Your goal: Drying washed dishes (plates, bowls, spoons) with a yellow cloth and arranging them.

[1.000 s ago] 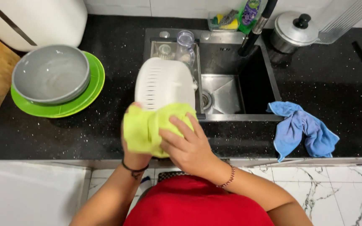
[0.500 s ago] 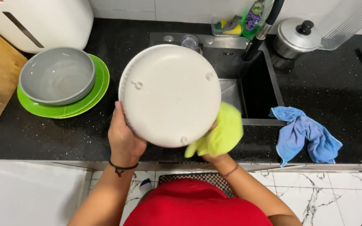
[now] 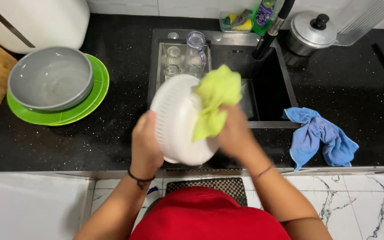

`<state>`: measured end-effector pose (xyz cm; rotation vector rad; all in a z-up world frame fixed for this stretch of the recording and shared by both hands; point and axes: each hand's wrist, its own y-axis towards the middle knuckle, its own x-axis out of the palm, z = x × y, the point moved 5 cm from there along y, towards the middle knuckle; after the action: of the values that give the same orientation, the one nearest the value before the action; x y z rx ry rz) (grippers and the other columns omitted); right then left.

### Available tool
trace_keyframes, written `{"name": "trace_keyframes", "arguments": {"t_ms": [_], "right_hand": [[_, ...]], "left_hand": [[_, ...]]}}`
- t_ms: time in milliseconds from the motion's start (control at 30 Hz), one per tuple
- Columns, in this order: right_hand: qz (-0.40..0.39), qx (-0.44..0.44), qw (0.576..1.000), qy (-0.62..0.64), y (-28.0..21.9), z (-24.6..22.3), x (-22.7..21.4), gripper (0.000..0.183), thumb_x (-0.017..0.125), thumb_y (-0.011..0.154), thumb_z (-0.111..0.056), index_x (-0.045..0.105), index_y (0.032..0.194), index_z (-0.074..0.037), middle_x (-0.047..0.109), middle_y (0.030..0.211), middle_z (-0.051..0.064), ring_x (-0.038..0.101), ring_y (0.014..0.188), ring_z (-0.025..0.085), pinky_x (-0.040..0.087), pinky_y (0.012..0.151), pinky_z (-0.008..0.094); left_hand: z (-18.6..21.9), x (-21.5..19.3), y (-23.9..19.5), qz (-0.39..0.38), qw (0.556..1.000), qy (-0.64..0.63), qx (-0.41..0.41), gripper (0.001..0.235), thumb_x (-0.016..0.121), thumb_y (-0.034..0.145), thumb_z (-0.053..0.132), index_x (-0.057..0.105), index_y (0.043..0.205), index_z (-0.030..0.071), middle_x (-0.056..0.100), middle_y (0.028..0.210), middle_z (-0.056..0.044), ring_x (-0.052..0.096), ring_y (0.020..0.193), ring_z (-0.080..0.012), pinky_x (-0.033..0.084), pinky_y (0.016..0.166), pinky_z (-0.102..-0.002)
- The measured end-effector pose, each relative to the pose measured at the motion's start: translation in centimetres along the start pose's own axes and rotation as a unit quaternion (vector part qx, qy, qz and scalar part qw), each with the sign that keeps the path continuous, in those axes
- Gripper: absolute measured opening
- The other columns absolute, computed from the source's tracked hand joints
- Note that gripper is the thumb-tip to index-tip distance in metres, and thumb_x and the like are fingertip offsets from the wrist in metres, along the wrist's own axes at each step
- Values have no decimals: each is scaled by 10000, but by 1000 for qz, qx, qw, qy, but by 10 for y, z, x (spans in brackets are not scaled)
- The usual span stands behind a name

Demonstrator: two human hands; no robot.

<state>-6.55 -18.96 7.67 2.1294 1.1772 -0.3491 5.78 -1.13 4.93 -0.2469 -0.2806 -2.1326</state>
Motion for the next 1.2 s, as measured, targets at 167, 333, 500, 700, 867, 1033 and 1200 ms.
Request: {"name": "trace_keyframes", "arguments": {"t_ms": [167,333,500,700,867,1033,1200], "right_hand": [[13,-206,972,-110,-36,-26,36,439,623,954,-232,602,1326,-2,583,1404,252,553,1319,466,423,1141,522],[-8,-12,997,-78,-26,10,23,383,577,967,-251,672,1298,-85,629,1403,202,599,1290,414,486,1102,470],[-14,-225,966,-127,-34,-52,39,502,694,879,-332,651,1281,-34,597,1384,236,538,1307,520,364,1185,582],[-23,-418,901,-110,-46,18,41,214,720,888,-352,635,999,-190,651,1265,93,564,1333,444,387,1217,555],[69,-173,979,-80,-20,5,11,385,684,954,-301,695,1257,-64,624,1404,195,561,1392,434,411,1247,549],[102,-245,962,-67,-11,-54,3,670,742,817,-344,541,1304,69,514,1412,281,469,1358,506,307,1168,594],[40,-284,948,-140,11,-32,-10,451,795,784,-364,669,1128,-100,650,1274,129,633,1270,402,438,1193,519]], "left_hand": [[16,-17,13,35,991,-121,42,409,387,1106,276,608,1244,-39,720,1125,-133,713,969,-200,571,867,-319],[-7,-23,5,56,981,-184,-18,416,404,1093,294,594,1265,-35,710,1162,-138,705,1002,-197,564,895,-322],[-24,-15,5,37,988,-144,-25,427,432,1105,317,605,1245,-47,714,1104,-132,689,924,-164,560,835,-312],[-20,-14,1,23,982,-181,-57,421,425,1096,325,610,1222,-31,722,1092,-124,700,914,-163,566,829,-307],[-12,-24,-2,32,989,-142,-36,398,424,1088,296,624,1183,-35,730,1071,-109,698,908,-149,563,823,-293],[-21,-25,2,-8,999,-50,1,396,438,1091,290,662,1116,-36,726,969,-80,657,808,-108,533,721,-258],[-32,-29,7,-112,994,9,-6,286,520,1059,235,655,974,-1,664,826,5,564,718,-48,474,618,-222]]}}
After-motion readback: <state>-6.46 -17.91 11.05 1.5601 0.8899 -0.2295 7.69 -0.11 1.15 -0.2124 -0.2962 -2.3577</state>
